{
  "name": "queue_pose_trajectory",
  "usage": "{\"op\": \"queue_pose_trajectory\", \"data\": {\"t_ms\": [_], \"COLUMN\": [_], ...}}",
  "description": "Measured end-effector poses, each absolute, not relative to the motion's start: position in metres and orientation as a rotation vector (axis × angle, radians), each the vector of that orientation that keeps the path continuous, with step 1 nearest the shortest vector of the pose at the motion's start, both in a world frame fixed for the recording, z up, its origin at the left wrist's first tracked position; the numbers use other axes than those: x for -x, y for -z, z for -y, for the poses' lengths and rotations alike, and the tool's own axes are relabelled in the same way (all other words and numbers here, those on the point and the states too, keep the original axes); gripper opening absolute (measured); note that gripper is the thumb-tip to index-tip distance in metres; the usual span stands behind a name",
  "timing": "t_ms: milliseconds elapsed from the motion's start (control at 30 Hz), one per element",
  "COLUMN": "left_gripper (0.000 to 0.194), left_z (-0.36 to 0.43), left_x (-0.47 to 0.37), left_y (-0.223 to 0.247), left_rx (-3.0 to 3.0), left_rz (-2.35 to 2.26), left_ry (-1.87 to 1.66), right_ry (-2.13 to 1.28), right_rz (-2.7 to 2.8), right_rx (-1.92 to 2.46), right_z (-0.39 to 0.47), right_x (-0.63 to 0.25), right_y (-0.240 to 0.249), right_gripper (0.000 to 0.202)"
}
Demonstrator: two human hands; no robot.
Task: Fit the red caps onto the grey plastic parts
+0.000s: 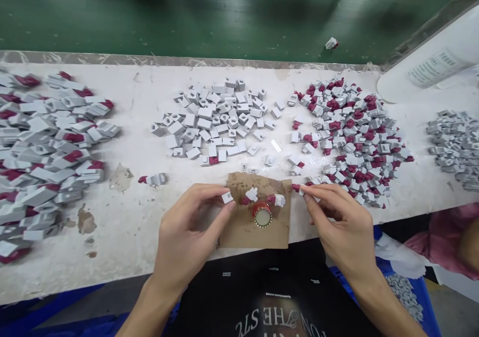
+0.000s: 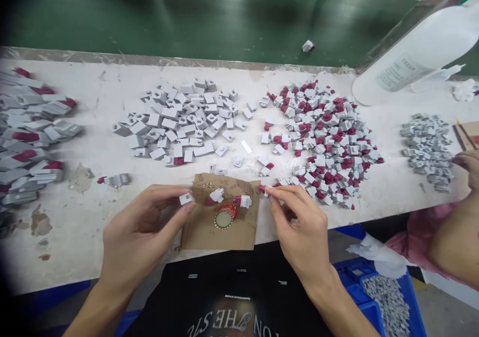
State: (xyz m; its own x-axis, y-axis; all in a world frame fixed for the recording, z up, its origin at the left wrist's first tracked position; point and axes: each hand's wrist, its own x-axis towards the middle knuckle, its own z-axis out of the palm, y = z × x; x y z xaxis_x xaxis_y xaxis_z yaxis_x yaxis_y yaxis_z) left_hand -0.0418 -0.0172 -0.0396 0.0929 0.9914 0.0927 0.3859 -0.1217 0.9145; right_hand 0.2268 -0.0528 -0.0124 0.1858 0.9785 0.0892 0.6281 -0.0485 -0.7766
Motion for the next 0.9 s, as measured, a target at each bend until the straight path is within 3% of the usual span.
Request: {"op": "queue_pose_trajectory", "data": {"t_ms": [433,600,700,800,900], "left_gripper": [0.019,0.020,0.021,0.023,0.022], "left_z": [0.017,0.017,0.012,0.003,-0.006], "left_x": [0.040,0.042,0.037,0.025,0.014], "left_y": [0.040,0.039,0.030,0.015,0.000], "left_rx": [-1.735,-1.617,-1.561,-1.543,-1.544], "left_rz": [-1.382,-1.401,-1.372,-1.296,-1.207], "left_ry": [-0.933,-0.971,-1.026,-1.062,-1.042], "right_ry": [-0.505,-0.496,-0.731,-1.186,-1.513], "right_rz": [1.915,1.668,1.295,0.843,0.436], "right_rx": [1.653,1.728,1.716,1.482,1.218], "right_z": [0.027,0.031,0.030,0.022,0.012], "right_x": [-0.229,-0.236,-0.243,-0.246,-0.243], "right_y": [0.003,-0.016,-0.023,-0.023,-0.025], "right_gripper": [0.025,0.025,0.022,0.011,0.020]}}
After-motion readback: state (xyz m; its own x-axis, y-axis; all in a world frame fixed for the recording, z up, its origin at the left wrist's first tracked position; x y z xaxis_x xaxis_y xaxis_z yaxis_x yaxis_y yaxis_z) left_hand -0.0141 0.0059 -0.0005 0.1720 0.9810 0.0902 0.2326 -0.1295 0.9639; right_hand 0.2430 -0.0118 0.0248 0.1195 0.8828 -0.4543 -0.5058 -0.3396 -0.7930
